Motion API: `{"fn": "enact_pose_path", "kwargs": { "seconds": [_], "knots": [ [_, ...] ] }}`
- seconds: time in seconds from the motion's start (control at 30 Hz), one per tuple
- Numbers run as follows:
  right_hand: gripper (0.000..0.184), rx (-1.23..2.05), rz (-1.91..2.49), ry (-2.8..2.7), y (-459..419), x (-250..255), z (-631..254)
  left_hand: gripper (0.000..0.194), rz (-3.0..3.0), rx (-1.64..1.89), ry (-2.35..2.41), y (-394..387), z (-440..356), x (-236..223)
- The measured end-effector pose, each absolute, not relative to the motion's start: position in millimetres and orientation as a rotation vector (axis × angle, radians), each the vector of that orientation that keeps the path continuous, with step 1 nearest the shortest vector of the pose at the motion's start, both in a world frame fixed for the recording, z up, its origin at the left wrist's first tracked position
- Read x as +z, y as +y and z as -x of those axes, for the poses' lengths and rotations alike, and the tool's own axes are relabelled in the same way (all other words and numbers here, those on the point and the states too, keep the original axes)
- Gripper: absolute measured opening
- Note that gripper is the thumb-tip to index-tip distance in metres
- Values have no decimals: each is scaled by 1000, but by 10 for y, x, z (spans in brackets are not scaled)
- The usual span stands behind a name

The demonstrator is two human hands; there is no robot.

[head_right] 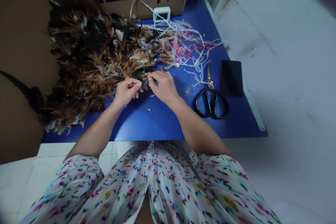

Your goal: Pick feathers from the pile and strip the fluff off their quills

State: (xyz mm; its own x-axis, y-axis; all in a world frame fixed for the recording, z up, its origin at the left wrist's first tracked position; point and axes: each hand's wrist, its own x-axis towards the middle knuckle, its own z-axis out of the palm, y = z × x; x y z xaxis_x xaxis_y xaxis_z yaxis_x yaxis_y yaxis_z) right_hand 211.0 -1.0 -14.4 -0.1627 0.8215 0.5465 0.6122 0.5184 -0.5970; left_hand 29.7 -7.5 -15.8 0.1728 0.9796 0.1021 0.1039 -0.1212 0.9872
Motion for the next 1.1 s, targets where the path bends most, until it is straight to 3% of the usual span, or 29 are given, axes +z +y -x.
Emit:
{"fn": "enact_pose_path", "kwargs": {
  "seconds": [0.43, 1.1],
  "knots": [
    [16, 149, 1297, -1837, -8, -149, -2117, 25, -1330, 1170, 1213, -75, -312, -146],
    [19, 301, 1336, -1692, 27, -113, -2167, 45, -1017, 1438, 1113, -15, -294, -152]
  ]
}}
